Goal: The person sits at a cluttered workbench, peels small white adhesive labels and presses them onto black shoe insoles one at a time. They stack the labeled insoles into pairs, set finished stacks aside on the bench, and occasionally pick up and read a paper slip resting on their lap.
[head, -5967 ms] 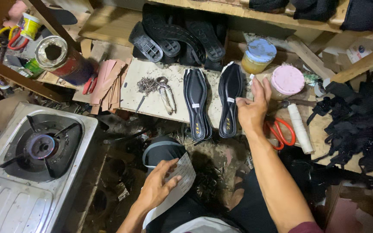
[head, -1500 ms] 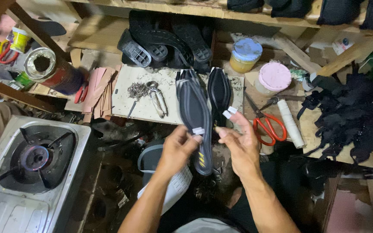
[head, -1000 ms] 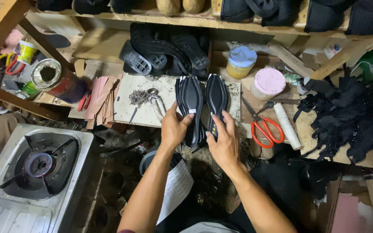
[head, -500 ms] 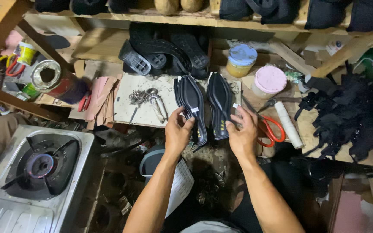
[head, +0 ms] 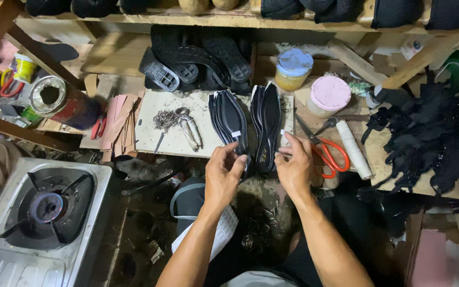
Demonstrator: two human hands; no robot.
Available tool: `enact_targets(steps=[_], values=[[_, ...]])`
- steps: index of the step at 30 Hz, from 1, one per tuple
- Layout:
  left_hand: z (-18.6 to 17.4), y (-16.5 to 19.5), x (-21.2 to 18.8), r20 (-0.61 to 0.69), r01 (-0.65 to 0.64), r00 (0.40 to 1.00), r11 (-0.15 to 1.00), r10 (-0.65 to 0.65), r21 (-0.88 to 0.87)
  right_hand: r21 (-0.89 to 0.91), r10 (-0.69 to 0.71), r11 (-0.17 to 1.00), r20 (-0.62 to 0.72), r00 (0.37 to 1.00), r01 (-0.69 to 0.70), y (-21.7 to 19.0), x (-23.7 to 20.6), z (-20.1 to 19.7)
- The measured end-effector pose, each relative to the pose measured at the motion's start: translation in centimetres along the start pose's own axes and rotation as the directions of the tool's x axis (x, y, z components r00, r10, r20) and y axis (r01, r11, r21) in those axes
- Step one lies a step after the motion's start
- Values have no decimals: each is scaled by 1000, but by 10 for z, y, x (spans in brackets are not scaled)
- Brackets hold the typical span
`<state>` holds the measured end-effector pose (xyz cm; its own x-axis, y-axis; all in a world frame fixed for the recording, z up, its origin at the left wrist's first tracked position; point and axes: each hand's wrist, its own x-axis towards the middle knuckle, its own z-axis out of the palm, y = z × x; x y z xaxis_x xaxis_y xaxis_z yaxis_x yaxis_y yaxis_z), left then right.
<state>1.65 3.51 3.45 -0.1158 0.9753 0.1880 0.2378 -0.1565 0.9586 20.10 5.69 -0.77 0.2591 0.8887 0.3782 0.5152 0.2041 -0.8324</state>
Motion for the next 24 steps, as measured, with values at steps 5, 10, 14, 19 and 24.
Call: enact_targets(steps=[5,10,14,19,24], values=[[3,-1,-4,53,40,998,999,-39,-21,-195,-203,961,-9,979,197,-18,-6,-2],[4,-2,-9,86,70,994,995,-63,-74,-204,-89,974,81,993,104,-31,-3,5],[2,-1,-14,100,57,994,996,-51,-64,-128,-80,988,88,993,91,-25,6,8],[4,-1,-16,133,85,988,993,-73,-85,-120,24,993,101,995,-12,-22,11,11],[8,-9,-16,118,59,992,994,-49,-86,-307,-89,945,105,991,117,-29,13,15]])
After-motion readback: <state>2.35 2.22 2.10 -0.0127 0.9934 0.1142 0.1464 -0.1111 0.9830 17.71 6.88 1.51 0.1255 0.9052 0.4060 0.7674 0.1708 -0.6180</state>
